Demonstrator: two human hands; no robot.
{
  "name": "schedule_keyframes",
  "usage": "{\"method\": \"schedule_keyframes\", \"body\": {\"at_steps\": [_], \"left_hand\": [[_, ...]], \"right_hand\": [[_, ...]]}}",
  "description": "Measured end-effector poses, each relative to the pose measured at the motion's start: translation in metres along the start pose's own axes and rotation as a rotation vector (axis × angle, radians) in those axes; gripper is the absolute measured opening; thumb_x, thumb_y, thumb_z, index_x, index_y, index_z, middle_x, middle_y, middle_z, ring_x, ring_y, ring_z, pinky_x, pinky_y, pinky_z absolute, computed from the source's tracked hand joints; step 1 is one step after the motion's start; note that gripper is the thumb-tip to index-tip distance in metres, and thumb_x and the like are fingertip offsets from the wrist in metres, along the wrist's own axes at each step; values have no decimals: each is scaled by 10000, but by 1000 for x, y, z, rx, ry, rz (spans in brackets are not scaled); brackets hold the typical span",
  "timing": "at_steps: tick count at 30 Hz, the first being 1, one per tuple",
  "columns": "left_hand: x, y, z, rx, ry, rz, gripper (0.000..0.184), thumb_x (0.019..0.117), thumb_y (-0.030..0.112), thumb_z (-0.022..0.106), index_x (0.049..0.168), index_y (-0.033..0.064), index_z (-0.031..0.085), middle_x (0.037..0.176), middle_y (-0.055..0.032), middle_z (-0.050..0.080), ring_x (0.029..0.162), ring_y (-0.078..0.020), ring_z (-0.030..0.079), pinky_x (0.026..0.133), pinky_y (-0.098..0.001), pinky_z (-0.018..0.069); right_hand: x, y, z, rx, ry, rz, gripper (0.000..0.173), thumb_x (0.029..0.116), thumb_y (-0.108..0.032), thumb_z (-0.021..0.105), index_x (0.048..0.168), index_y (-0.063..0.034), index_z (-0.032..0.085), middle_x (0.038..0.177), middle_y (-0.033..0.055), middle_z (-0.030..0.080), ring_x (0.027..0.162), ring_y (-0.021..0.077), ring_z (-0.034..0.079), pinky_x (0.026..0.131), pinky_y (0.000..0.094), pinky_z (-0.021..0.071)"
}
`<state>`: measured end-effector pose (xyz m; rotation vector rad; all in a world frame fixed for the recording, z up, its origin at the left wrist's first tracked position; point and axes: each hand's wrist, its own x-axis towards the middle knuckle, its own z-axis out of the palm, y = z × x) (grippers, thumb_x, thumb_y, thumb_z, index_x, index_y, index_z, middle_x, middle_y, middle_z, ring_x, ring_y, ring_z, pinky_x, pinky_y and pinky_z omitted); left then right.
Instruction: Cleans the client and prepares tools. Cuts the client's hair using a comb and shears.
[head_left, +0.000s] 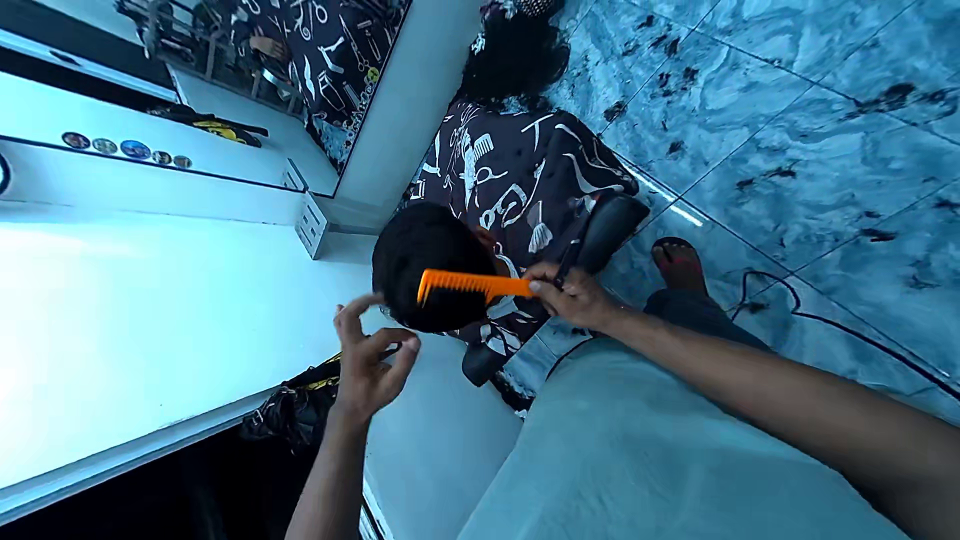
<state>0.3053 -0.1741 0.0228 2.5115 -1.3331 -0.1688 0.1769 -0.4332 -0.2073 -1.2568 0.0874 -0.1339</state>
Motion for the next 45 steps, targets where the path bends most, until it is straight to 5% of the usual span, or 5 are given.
{"method": "schedule_keyframes", "body": {"at_steps": [3,14,23,32,45], "left_hand": [[37,-3,0,232,-352,108,277,903,614,672,1114,466,774,1730,-143,89,1568,-456,-95,1099,-854,-66],[128,34,16,120,-584,348,906,784,933,448,1229,196,731,1270,-10,702,1331,-201,565,1176,-790,29],[115,17,14,-136,-571,213,540,1047,485,338,1320,196,704,1425,63,621,1446,-81,431,1233,-697,-109],[110,24,15,-217,-481,187,437,1019,395,431,1136,110,741,1261,0,704,1347,-84,534,1256,-656,-51],[110,26,17,-218,-469,166,478,1022,416,396,1219,139,732,1282,36,699,1343,-69,534,1258,-659,-51]], "right_hand": [[-14,1,12,317,-97,237,210,1077,-157,498,1182,-62,653,833,40,642,553,67,530,538,218,487],[-28,-35,18,541,86,218,210,1078,-161,465,1187,-77,623,780,29,624,531,73,532,541,236,525],[-29,-45,-10,49,90,603,469,1055,-68,435,1516,-123,372,1274,158,605,1062,272,676,827,461,599],[25,-96,-22,-641,-344,-10,429,879,-21,650,1301,-102,650,1029,78,688,900,205,671,804,428,575],[27,-85,-28,-615,-347,-36,319,894,-92,678,1213,-80,673,1061,62,674,929,170,664,829,390,575]]}}
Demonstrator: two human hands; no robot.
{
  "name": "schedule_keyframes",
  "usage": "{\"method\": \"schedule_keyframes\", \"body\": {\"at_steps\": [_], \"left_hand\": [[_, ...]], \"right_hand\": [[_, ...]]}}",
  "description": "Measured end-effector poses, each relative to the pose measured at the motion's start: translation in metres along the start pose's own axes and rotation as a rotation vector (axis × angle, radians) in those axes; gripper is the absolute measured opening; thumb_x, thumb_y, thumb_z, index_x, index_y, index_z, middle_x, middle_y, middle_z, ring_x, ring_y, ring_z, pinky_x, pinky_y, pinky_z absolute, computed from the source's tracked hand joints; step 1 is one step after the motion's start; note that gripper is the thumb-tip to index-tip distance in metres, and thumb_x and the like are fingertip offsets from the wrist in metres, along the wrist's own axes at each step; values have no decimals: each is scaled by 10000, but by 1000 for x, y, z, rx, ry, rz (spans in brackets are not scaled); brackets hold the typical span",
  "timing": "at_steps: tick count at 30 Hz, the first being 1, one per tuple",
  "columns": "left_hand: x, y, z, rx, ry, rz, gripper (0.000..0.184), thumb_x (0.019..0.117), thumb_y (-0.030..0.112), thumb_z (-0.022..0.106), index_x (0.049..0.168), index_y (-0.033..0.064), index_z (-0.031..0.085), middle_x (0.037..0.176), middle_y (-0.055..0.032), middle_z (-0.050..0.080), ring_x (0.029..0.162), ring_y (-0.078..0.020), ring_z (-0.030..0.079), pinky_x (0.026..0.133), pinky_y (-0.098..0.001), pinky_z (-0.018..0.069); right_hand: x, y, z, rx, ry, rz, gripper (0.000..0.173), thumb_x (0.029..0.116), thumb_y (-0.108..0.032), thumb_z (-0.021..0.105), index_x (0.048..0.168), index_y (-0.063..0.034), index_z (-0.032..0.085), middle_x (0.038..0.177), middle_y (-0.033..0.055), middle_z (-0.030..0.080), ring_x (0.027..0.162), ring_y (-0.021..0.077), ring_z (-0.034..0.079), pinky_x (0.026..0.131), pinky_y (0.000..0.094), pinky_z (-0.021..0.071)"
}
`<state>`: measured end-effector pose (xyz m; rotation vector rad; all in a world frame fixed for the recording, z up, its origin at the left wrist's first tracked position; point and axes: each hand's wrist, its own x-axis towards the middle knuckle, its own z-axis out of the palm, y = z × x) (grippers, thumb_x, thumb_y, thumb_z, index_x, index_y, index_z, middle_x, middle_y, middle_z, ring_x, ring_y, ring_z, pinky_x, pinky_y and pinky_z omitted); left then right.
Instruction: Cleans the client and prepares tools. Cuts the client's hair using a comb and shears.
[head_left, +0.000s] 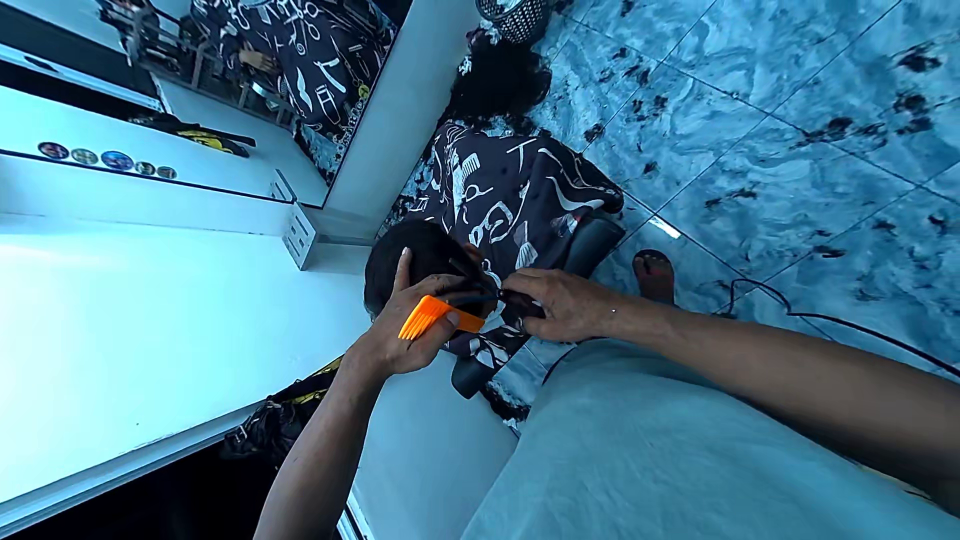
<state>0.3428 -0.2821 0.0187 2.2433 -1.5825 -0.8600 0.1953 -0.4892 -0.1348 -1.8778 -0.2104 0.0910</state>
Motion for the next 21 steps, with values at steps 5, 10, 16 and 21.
{"method": "schedule_keyframes", "body": {"at_steps": [5,10,16,21], "left_hand": [[0,0,0,-1,4,11,490,1028,414,390,1198,135,754,1271,28,708,1342,-80,538,1253,-661,-54],[0,-1,-1,13,1,27,473,1027,395,395,1211,142,751,1271,33,707,1336,-77,541,1255,-662,-43],[-13,30,1,184,-39,74,539,1039,457,326,1265,167,720,1381,8,640,1426,-163,469,1218,-740,-2],[-69,68,15,-334,214,149,610,1072,518,288,1197,121,735,1249,-39,711,1323,-214,562,1252,-643,128]], "right_hand": [[-1,2,0,-47,62,-21,252,877,-58,669,1122,-99,709,957,37,695,846,155,669,757,379,577],[-2,-1,1,-55,70,-18,251,879,-28,656,1116,-87,715,955,47,704,851,156,673,775,361,574],[-19,-1,9,133,98,53,236,910,-15,625,1118,-75,719,954,37,719,843,119,685,783,341,587],[-33,11,-53,238,630,-239,237,939,28,501,981,-22,729,1289,116,701,1277,229,628,1101,430,516]]}}
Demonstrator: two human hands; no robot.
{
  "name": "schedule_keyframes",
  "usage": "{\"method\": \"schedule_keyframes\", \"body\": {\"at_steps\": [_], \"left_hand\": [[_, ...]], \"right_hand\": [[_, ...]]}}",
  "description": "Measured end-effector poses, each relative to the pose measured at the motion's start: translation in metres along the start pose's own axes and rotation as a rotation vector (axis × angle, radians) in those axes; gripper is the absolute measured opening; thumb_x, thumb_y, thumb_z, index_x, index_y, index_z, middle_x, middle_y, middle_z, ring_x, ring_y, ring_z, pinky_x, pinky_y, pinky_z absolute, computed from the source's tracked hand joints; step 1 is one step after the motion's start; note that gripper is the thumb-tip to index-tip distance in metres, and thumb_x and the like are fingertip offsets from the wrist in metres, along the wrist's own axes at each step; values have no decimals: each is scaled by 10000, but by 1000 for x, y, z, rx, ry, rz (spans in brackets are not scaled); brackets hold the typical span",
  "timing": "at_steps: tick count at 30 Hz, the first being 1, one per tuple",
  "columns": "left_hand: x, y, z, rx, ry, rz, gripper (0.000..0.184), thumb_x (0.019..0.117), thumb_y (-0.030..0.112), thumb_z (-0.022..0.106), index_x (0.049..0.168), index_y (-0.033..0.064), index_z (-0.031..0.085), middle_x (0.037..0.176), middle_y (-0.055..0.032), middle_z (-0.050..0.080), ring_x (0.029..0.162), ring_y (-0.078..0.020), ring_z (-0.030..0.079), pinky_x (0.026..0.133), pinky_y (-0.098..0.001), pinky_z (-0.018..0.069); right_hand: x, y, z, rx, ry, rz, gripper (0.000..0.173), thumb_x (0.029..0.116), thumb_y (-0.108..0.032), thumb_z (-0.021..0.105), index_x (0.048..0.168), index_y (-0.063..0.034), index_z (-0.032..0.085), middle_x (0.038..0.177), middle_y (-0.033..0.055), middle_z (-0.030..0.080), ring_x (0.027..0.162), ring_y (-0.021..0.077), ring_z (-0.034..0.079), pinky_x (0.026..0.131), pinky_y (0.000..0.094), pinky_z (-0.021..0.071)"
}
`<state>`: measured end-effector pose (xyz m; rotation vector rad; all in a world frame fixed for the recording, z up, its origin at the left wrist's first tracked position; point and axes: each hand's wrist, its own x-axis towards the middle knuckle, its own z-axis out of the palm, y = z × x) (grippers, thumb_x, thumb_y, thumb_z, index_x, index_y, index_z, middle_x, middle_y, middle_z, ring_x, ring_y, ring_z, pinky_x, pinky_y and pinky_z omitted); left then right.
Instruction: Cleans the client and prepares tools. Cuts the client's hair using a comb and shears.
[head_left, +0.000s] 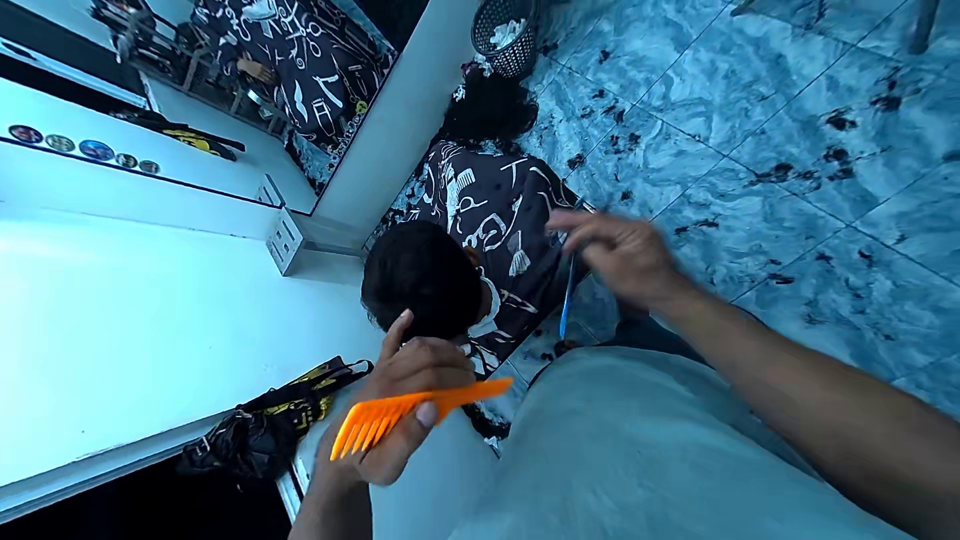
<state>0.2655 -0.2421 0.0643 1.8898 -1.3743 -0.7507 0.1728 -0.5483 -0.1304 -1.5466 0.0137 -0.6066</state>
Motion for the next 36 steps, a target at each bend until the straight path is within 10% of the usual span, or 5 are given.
{"method": "schedule_keyframes", "body": {"at_steps": [7,12,20,27,36], "left_hand": [[-19,-29,41,-607,507,-161,441,1041,473,522,1175,83,679,1218,-124,677,971,-231,708,742,-367,628],[-16,-34,64,-496,646,-217,286,1041,267,576,1161,39,700,1134,-99,684,889,-199,710,733,-362,643],[26,-31,71,-365,865,-283,200,941,182,730,1105,69,750,1022,-37,766,883,-125,732,799,-309,627],[53,-23,42,-171,693,-324,166,961,248,710,1060,122,754,1016,22,732,987,-101,662,879,-288,552],[84,-11,44,924,383,-698,811,870,871,408,1194,197,724,1313,-49,659,1358,-287,502,1179,-686,177]], "right_hand": [[45,-57,-60,385,667,80,669,968,11,566,1522,-148,225,1242,13,544,928,187,653,844,438,611],[-4,-22,-12,641,107,746,193,1048,-180,470,1109,-203,651,1389,11,633,1195,263,662,867,520,615],[13,-11,34,701,-832,524,303,1002,-364,658,1112,-83,628,999,19,707,887,136,706,762,312,611],[58,9,-1,734,-1040,685,533,987,-35,619,1491,-121,466,1236,70,715,1024,223,740,748,353,655],[62,37,-8,177,-817,147,287,1061,-266,544,1078,-10,673,831,86,704,721,145,690,697,330,603]]}}
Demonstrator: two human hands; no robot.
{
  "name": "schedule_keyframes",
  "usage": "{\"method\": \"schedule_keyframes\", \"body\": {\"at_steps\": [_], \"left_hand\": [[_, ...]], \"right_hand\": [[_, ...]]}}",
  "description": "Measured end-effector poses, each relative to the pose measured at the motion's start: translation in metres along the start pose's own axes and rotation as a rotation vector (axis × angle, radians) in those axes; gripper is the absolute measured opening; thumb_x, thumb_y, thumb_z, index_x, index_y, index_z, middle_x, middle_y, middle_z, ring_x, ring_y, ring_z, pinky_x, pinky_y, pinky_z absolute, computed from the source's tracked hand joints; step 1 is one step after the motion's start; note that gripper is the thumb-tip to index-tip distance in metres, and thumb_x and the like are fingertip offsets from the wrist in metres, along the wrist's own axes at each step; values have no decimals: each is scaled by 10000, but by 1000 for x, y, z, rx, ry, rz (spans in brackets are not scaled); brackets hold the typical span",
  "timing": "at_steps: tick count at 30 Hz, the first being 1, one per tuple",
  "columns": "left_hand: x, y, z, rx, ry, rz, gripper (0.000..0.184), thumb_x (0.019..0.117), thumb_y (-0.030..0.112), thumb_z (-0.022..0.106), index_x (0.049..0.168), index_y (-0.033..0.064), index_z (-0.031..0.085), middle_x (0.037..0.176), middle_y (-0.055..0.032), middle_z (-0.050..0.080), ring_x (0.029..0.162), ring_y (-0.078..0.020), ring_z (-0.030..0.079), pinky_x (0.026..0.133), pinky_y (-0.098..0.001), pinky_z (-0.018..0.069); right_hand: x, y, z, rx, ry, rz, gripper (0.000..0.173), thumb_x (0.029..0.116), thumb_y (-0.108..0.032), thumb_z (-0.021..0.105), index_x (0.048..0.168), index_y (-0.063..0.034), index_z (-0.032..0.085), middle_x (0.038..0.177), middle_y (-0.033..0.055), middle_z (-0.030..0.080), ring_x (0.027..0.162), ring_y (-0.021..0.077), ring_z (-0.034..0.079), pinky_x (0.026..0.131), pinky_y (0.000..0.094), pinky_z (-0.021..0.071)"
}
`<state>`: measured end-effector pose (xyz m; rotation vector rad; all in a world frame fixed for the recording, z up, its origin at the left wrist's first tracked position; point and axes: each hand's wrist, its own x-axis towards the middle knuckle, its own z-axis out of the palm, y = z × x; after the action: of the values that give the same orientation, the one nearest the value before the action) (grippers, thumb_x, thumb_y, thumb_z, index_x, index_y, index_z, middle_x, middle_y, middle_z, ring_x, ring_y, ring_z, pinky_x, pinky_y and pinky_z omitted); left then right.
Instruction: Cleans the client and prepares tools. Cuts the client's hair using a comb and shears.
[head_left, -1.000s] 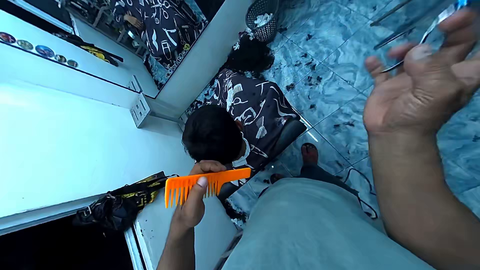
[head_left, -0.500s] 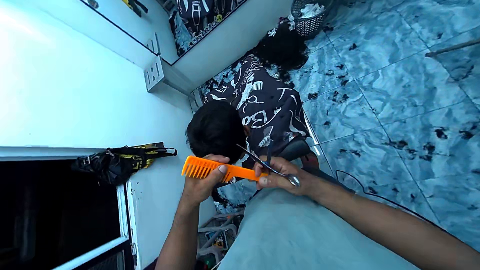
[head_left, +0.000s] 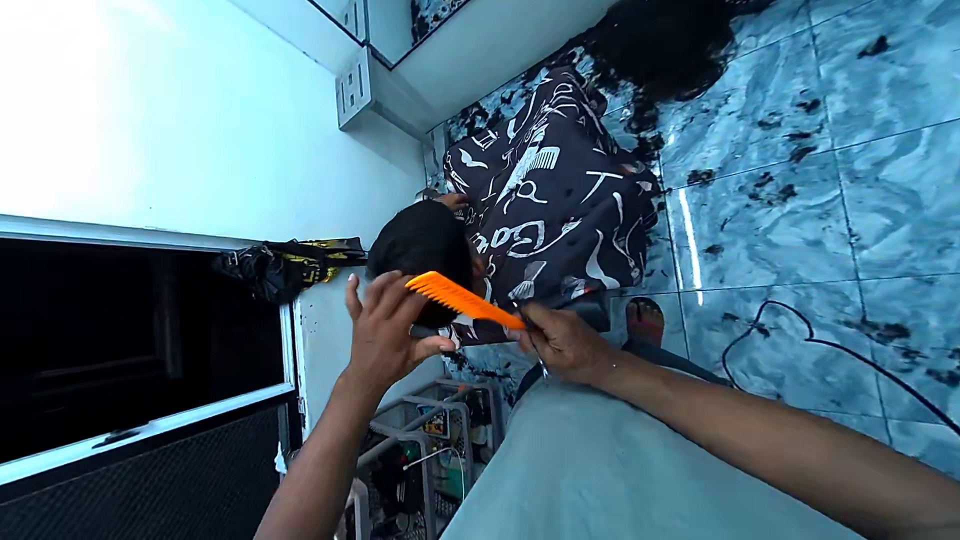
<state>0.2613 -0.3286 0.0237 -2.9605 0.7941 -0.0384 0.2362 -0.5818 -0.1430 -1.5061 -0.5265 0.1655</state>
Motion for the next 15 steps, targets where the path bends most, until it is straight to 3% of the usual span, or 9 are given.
{"method": "schedule_keyframes", "body": {"at_steps": [1,2,4,5,6,7,8,11,15], "left_hand": [[7,-9,3,114,-69,62,743,936,816,354,1261,251,710,1436,-7,612,1469,-307,408,1167,-768,86],[18,-22,2,201,-102,81,664,998,738,313,1339,295,671,1510,27,561,1517,-332,341,1124,-826,57],[50,-62,-24,223,43,-88,535,1094,492,283,1436,247,613,1545,19,535,1536,-355,307,1134,-823,48],[61,-81,-44,171,220,-210,487,1123,329,267,1426,145,602,1536,-30,543,1528,-330,329,1203,-723,86],[74,-94,-62,93,459,-282,476,1126,227,257,1387,39,608,1472,-96,591,1469,-284,428,1247,-557,223],[87,-99,-77,39,652,-280,461,1126,182,254,1339,-33,602,1390,-154,627,1385,-262,511,1205,-464,341],[91,-97,-86,24,724,-270,446,1128,184,271,1312,-38,611,1341,-163,648,1332,-250,544,1155,-451,369],[83,-80,-87,99,447,-312,470,1126,330,302,1360,85,627,1368,-132,646,1382,-289,507,1181,-655,204],[76,-80,-49,26,326,-420,474,1125,348,293,1336,125,654,1304,-102,679,1310,-260,553,1138,-644,248]], "right_hand": [[1,9,3,-93,117,-36,258,1039,-233,566,1026,-1,678,812,103,690,695,165,676,664,330,594],[2,18,7,-160,195,-87,224,1011,-194,582,984,7,675,815,117,675,685,177,656,638,319,576],[15,33,16,-247,259,-221,172,976,-143,604,942,7,680,862,127,681,711,194,675,610,326,583],[23,39,22,-270,262,-274,155,955,-125,618,952,11,690,909,141,699,754,216,703,622,346,599],[32,43,25,-287,275,-303,148,940,-116,633,959,17,694,947,157,710,789,238,721,631,367,612],[42,47,26,-297,302,-293,152,930,-107,644,969,30,698,952,171,705,783,259,722,617,389,610],[47,51,27,-290,340,-235,154,914,-94,641,971,39,696,933,175,693,757,272,710,597,408,597],[49,57,23,-225,439,-24,150,966,-116,591,943,18,654,875,153,664,705,250,672,595,409,576],[49,52,29,-218,318,-206,141,922,-92,623,940,33,684,905,164,674,723,248,695,592,379,598]]}}
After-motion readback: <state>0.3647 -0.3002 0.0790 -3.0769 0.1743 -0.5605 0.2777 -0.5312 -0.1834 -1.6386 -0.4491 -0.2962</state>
